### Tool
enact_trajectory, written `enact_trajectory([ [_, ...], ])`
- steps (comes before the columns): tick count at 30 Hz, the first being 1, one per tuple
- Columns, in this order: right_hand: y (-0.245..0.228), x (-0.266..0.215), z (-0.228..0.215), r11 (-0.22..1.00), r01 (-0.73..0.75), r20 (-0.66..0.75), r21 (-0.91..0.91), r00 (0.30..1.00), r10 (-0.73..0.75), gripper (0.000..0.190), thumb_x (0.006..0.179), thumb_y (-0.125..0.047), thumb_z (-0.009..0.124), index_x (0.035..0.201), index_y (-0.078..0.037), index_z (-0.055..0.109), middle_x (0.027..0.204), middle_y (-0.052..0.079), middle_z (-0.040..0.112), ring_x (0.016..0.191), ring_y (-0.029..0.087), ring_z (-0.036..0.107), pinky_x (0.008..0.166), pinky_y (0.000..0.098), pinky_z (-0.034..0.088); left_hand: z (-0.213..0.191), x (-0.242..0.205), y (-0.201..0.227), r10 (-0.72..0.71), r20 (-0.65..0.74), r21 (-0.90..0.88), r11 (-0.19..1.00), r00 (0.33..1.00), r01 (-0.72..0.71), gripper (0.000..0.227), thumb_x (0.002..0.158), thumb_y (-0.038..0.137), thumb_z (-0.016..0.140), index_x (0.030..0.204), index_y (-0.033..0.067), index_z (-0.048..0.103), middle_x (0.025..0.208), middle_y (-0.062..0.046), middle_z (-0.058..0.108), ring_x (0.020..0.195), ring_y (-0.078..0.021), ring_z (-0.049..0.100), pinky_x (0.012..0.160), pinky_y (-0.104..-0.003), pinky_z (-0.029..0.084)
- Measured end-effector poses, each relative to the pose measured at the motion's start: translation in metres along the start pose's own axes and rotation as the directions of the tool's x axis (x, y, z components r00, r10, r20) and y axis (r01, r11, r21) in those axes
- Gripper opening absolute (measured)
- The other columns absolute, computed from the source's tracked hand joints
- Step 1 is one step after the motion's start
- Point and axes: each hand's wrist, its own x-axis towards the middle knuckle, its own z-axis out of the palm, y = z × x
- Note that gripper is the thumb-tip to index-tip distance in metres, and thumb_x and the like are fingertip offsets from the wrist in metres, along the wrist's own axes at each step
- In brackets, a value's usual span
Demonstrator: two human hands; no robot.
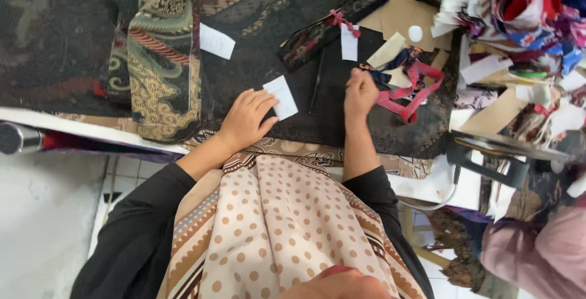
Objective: The person writes on small white paper tags with a pen, then attaches the tags to folded patterned fabric pieces. The person also handles and folds additional colorful patterned fabric pieces on the table.
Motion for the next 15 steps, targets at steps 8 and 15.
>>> enact_trajectory([
  [8,-0.04,0.021,-0.031,0.727,0.161,0.026,-0.668,0.981,-0.193,0.011,0.088,-0.013,0.074,0.086,-0.006,0.066,0.089,0.014,0.063,0.086,0.035,0.062,0.072,0.0454,0.049,-0.003,0.025,0.006,-0.217,-0.036,-0.033,0.976,0.976,0.215,0.026,0.094,0.019,0.072,0.117,0.0078,0.066,0.112,-0.012,0.065,0.109,-0.0343,0.061,0.094,-0.046,0.049],
  [15,-0.127,-0.044,-0.003,0.72,0.674,0.18,-0.164,0.738,-0.65,0.01,0.086,-0.002,0.067,0.09,-0.009,0.061,0.098,0.011,0.066,0.099,0.034,0.064,0.089,0.0489,0.051,-0.038,0.029,0.049,0.04,-0.168,-0.176,0.982,0.985,-0.07,0.051,0.088,0.019,0.075,0.133,0.0003,0.058,0.13,-0.018,0.061,0.118,-0.0392,0.058,0.1,-0.047,0.047],
])
